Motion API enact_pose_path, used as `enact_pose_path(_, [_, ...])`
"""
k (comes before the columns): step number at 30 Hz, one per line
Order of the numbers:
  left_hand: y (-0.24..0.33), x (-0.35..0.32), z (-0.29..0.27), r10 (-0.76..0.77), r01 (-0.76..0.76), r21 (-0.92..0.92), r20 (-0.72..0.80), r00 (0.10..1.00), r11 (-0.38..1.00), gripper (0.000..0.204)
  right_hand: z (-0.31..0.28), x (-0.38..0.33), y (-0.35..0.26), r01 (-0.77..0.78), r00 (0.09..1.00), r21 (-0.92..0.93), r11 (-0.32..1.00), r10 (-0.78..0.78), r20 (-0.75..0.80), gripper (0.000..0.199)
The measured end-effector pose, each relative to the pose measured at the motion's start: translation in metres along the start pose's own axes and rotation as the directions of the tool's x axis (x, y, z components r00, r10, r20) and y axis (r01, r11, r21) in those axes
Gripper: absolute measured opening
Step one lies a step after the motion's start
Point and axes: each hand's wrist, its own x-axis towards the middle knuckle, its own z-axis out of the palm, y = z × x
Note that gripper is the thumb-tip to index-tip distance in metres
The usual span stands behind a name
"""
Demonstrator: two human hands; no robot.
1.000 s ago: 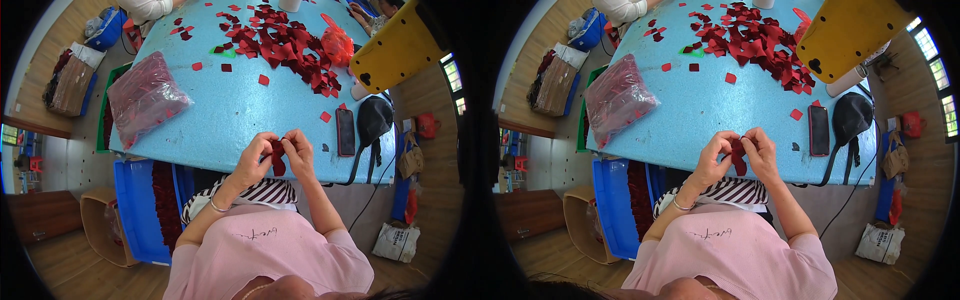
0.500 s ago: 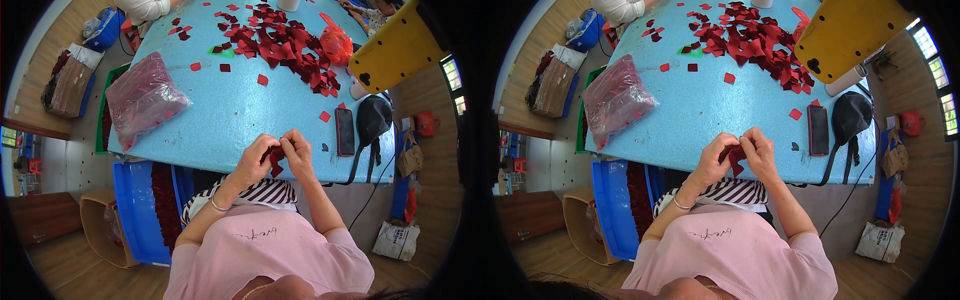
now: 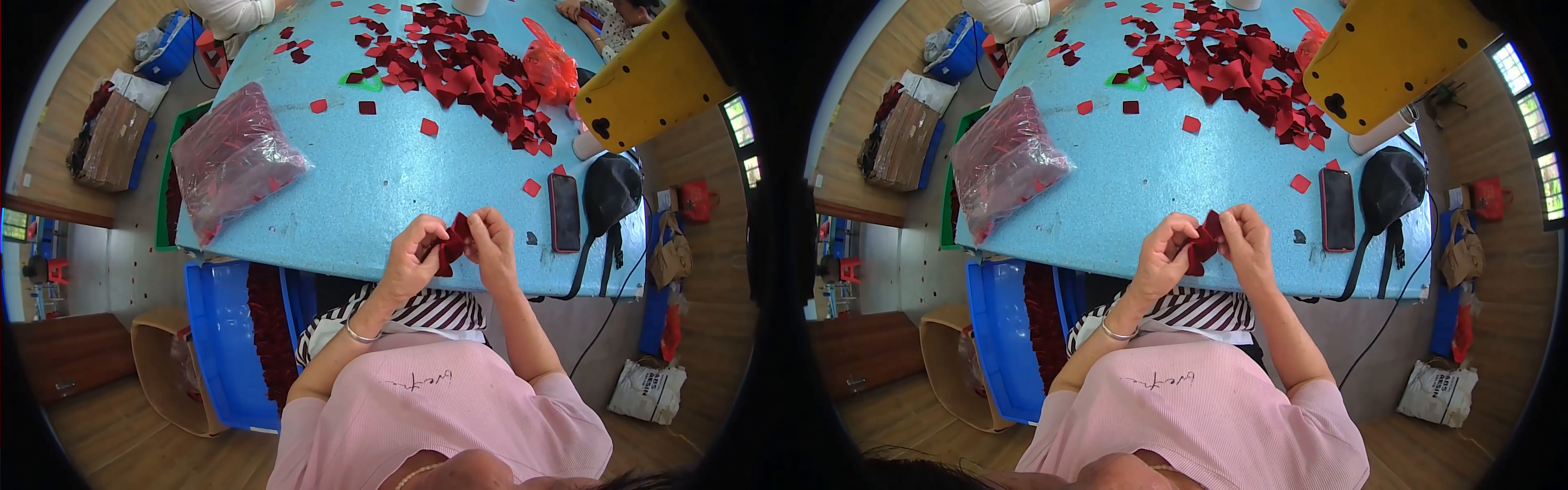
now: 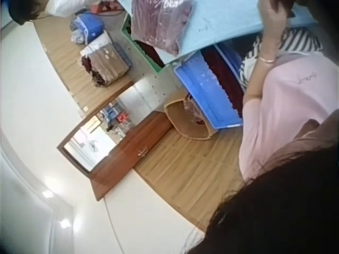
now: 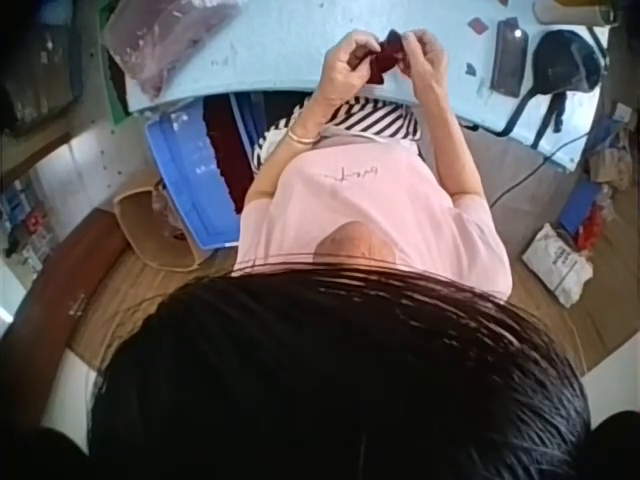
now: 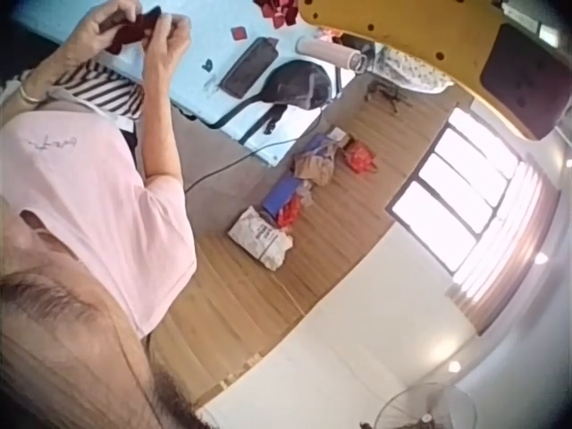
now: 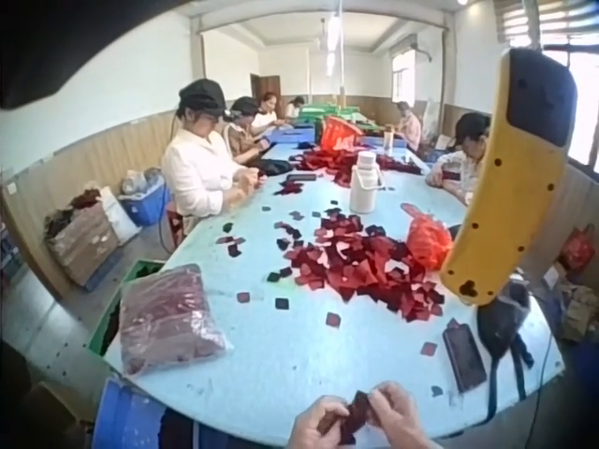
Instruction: The person is manually folding and assembling small red fabric bows at a factory workbench.
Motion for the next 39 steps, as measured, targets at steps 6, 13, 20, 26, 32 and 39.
enact_pose_path(6, [-0.003, 0.001, -0.005, 0.087, -0.100, -0.087, -0.143, 0.986, 0.991, 0.028, 0.006, -0.025, 0.016, 0.090, 0.957, -0.079, 0.993, -0.064, 0.285, 0.013])
enact_pose_path(13, [0.010, -0.006, -0.002, 0.076, -0.138, -0.195, -0.297, 0.952, 0.971, 0.026, 0.017, -0.036, 0.019, 0.060, 0.948, -0.073, 0.996, -0.034, 0.318, 0.009])
enact_pose_path(20, [0.040, -0.016, -0.015, -0.174, 0.037, -0.431, -0.282, 0.944, 0.901, 0.025, 0.005, -0.037, 0.014, 0.225, 0.936, -0.274, 0.935, -0.129, 0.327, 0.008])
enact_pose_path(26, [0.043, -0.022, -0.022, 0.054, -0.091, -0.168, -0.214, 0.975, 0.982, 0.028, 0.009, -0.013, -0.035, 0.517, 0.838, -0.520, 0.680, -0.526, 0.146, 0.030])
enact_pose_path(32, [0.046, -0.024, -0.023, 0.072, -0.071, 0.009, -0.209, 0.975, 0.997, 0.027, 0.033, -0.015, 0.007, 0.354, 0.922, -0.148, 0.923, -0.318, 0.220, 0.015])
enact_pose_path(39, [0.042, -0.028, -0.042, 0.082, -0.005, 0.355, -0.202, 0.976, 0.935, 0.021, 0.058, -0.023, 0.004, 0.453, 0.888, -0.060, 0.889, -0.445, 0.115, 0.004])
